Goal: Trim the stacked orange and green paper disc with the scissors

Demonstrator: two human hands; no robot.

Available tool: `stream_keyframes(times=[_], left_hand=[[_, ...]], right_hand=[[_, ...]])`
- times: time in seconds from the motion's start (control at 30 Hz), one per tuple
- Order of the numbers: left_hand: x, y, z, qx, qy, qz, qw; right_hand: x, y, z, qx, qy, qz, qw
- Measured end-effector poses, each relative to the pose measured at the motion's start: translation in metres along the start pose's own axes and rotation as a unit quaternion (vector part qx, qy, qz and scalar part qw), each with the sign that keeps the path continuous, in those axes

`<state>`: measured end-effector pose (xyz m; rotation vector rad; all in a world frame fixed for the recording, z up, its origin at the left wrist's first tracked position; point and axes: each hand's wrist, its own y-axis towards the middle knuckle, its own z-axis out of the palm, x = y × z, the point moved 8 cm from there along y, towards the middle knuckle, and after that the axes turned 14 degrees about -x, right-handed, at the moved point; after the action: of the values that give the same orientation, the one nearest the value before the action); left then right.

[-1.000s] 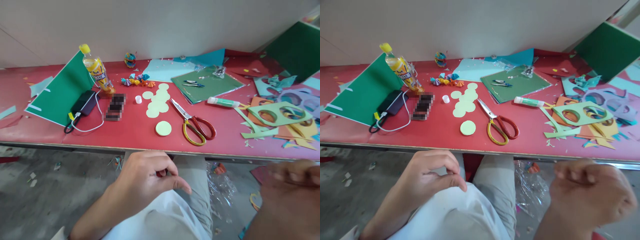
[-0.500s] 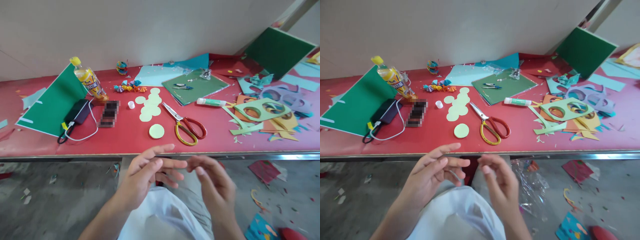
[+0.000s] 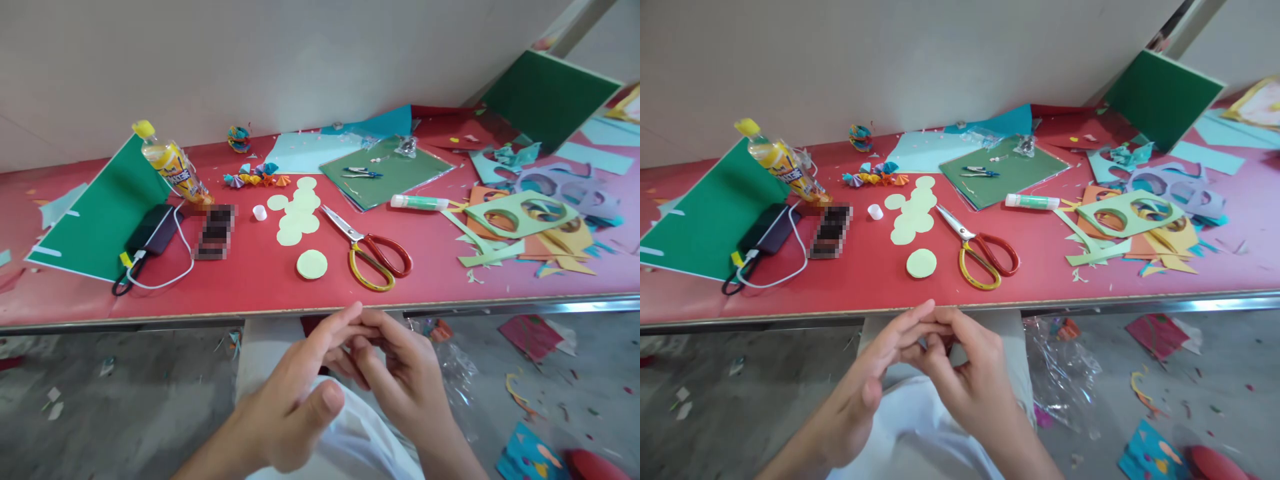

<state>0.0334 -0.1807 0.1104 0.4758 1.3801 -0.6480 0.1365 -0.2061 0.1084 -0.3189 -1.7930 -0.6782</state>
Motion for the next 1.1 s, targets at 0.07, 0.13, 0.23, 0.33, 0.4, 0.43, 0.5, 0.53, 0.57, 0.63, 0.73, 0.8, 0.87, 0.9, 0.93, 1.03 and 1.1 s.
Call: stream_keyframes(times=[0.07, 0.13, 0.23, 0.33, 0.4, 0.43, 0.5, 0.53, 0.57, 0.63, 0.73, 0.8, 0.87, 0.9, 0.93, 1.03, 1.1], left_hand=[[0.003, 0.001, 0.001, 0.005, -0.015, 0.003, 1.0], [0.008, 0.005, 0.001, -0.007, -0.071, -0.011, 0.997], [0.013, 0.014, 0.0, -0.032, -0.266, -0.065, 0.961], [0.012, 0.02, 0.005, -0.022, -0.45, -0.116, 0.885], [0.01, 0.021, 0.007, -0.011, -0.499, -0.131, 0.856], [0.009, 0.02, 0.008, -0.007, -0.508, -0.134, 0.851], [0.008, 0.019, 0.009, -0.005, -0.514, -0.135, 0.847], [0.008, 0.019, 0.009, -0.003, -0.516, -0.134, 0.846], [0.007, 0.018, 0.009, -0.002, -0.518, -0.132, 0.845], [0.006, 0.018, 0.01, 0.002, -0.524, -0.13, 0.842], [0.005, 0.017, 0.01, 0.003, -0.533, -0.13, 0.836], [0.005, 0.017, 0.01, 0.002, -0.537, -0.132, 0.833], [0.004, 0.017, 0.01, 0.001, -0.537, -0.131, 0.833], [0.004, 0.017, 0.01, 0.0, -0.537, -0.131, 0.834], [0.003, 0.016, 0.01, 0.0, -0.536, -0.13, 0.834], [0.003, 0.015, 0.01, 0.004, -0.529, -0.126, 0.839], [0.003, 0.015, 0.01, 0.006, -0.524, -0.123, 0.843]], right_hand=[[0.0, -0.001, -0.001, -0.006, -0.01, -0.008, 1.0], [0.0, -0.003, -0.002, -0.006, -0.007, -0.011, 1.0], [0.005, -0.006, -0.001, 0.005, 0.03, -0.025, 0.999], [0.014, -0.011, 0.002, 0.017, 0.077, -0.05, 0.996], [0.017, -0.013, 0.002, 0.02, 0.091, -0.059, 0.994], [0.018, -0.014, 0.002, 0.021, 0.094, -0.063, 0.993], [0.018, -0.016, 0.003, 0.026, 0.097, -0.065, 0.993], [0.017, -0.016, 0.002, 0.028, 0.099, -0.063, 0.993], [0.017, -0.017, 0.002, 0.03, 0.102, -0.06, 0.993], [0.016, -0.018, 0.002, 0.032, 0.104, -0.055, 0.992], [0.017, -0.018, 0.002, 0.031, 0.097, -0.056, 0.993], [0.018, -0.017, 0.002, 0.031, 0.093, -0.055, 0.994], [0.019, -0.018, 0.003, 0.033, 0.095, -0.054, 0.993], [0.019, -0.018, 0.003, 0.035, 0.097, -0.053, 0.993], [0.019, -0.018, 0.004, 0.036, 0.099, -0.052, 0.993], [0.018, -0.02, 0.003, 0.029, 0.102, -0.051, 0.993], [0.018, -0.021, 0.003, 0.025, 0.099, -0.051, 0.993]])
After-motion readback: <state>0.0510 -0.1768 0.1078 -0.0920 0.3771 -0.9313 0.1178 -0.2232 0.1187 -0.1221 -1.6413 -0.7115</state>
